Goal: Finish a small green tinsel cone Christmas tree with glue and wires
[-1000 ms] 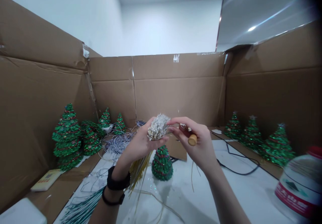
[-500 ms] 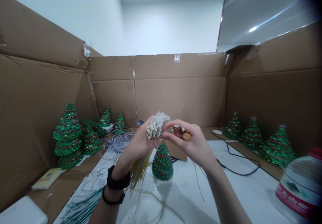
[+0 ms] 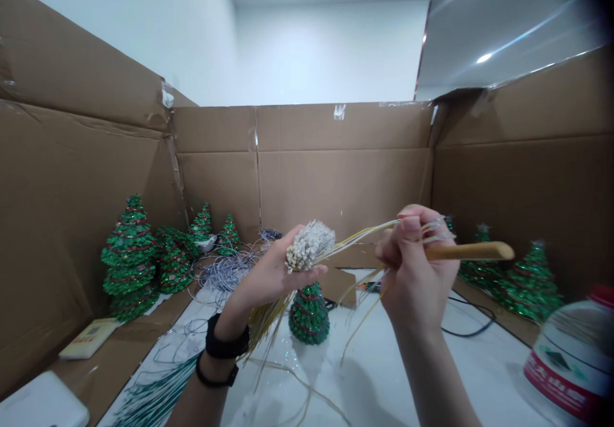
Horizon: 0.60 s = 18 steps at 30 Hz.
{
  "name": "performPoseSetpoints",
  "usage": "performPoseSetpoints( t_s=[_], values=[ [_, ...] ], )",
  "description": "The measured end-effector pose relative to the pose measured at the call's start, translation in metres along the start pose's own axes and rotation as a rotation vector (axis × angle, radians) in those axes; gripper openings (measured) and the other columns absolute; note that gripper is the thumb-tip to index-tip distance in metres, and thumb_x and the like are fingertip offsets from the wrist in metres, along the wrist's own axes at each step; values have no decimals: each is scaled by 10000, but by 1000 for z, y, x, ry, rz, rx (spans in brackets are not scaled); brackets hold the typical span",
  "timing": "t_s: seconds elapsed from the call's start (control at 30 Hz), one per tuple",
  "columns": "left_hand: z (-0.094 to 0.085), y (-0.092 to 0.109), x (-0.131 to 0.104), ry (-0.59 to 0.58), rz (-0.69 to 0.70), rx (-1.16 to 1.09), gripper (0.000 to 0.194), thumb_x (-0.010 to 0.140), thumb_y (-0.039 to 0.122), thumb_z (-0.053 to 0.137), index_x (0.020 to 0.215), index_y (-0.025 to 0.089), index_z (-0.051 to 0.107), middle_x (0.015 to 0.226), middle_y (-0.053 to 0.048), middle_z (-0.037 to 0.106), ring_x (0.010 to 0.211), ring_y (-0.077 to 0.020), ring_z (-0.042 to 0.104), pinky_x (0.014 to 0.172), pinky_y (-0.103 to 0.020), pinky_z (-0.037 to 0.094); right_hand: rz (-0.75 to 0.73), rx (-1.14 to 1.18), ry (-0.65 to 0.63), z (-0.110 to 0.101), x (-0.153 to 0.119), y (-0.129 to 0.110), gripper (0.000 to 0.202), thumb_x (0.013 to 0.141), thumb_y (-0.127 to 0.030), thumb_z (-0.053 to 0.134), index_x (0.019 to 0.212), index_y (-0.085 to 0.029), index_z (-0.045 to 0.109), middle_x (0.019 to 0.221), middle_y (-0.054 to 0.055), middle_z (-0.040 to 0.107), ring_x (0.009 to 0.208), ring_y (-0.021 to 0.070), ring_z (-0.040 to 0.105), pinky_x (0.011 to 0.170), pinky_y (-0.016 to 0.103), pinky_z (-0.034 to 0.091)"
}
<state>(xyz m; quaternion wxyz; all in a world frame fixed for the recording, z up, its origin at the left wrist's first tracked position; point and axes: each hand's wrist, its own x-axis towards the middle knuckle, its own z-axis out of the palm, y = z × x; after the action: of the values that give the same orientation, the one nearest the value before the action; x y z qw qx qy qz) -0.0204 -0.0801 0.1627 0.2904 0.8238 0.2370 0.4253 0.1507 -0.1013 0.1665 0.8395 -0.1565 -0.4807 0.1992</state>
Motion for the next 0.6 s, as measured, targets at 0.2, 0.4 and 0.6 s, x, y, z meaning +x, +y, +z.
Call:
performPoseSetpoints(
  t_s=[0.2, 0.4, 0.6],
  values=[
    [3, 4, -2, -10, 2, 7, 304, 786, 290, 664, 1031, 178, 521, 868, -1, 558, 754, -131, 517, 725, -273, 465, 104, -64, -174, 4, -8, 0, 226, 867, -441, 578, 862, -216, 557, 566, -66, 271, 447, 67, 235, 396, 229, 191],
    [3, -3, 0, -32, 1, 26, 294, 786, 302, 655, 1025, 175, 540, 887, -15, 568, 795, -153, 539, 731, -281, 481, -29, -78, -36, -5, 0, -18, 256, 904, -439, 509, 765, -224, 516, 618, -33, 345, 463, 76, 249, 398, 229, 193],
    [4, -3, 1, -26, -11, 39, 305, 780, 302, 664, 1032, 176, 545, 858, -1, 569, 762, -140, 539, 726, -271, 474, -74, -213, -118, -8, -2, -24, 347, 897, -486, 498, 1155, -265, 569, 653, -31, 374, 469, 83, 278, 394, 235, 207]
  ],
)
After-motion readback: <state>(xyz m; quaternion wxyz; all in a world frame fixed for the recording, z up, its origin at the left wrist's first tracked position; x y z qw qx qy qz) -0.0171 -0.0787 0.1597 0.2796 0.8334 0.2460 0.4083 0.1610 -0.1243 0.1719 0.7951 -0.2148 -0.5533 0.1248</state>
